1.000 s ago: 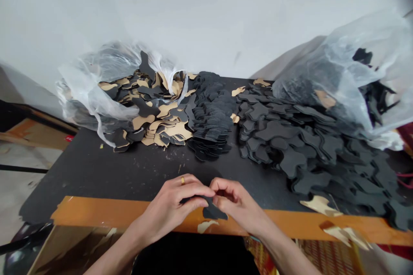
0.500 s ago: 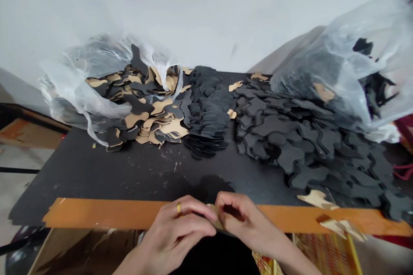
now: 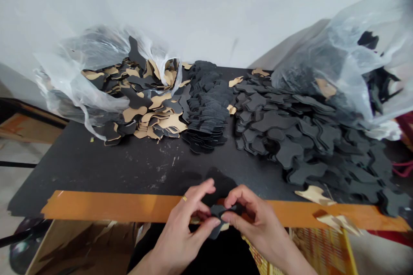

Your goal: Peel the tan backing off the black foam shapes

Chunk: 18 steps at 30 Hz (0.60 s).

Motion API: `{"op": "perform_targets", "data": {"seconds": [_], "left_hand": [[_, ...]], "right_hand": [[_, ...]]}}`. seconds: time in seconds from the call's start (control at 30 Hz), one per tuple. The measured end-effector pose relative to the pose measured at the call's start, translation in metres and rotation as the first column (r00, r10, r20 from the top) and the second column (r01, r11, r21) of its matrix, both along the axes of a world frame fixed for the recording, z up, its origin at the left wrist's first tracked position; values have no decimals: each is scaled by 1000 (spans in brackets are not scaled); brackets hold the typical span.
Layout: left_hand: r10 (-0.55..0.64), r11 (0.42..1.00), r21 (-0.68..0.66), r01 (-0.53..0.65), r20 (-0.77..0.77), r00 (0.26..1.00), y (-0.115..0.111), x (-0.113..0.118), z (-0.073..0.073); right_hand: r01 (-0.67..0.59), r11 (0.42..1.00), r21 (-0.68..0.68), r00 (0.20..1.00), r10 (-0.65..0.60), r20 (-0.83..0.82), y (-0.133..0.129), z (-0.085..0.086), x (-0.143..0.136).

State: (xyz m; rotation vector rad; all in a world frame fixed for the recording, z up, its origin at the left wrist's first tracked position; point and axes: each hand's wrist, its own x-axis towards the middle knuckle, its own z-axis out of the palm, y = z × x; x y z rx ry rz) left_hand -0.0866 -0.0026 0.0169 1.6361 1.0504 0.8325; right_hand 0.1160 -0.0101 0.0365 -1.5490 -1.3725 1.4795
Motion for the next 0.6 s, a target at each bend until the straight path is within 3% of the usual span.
{"op": "perform_targets", "data": {"seconds": [0.07, 0.1, 0.2, 0.27, 0.43, 0.6], "left_hand": [[72, 996, 52, -68, -84, 994, 1, -3, -3], [95, 988, 139, -74, -148, 984, 2, -4, -5], [142, 892, 451, 28, -339, 930, 6, -3, -9], [175, 827, 554, 92, -409, 896, 10, 0, -11], [161, 826, 541, 160, -498, 852, 22, 1, -8], [35, 855, 477, 203, -444, 895, 32, -14, 0]], "right_hand": [[19, 1000, 5, 999, -19, 41, 3, -4, 7], [24, 1000, 11, 997, -25, 72, 5, -6, 12], [32, 998, 56, 984, -41, 171, 11, -9, 29], [16, 996, 92, 976, -36, 213, 16, -9, 38], [-14, 994, 106, 981, -7, 193, 25, -7, 35], [57, 996, 71, 996, -61, 63, 26, -7, 16]]}}
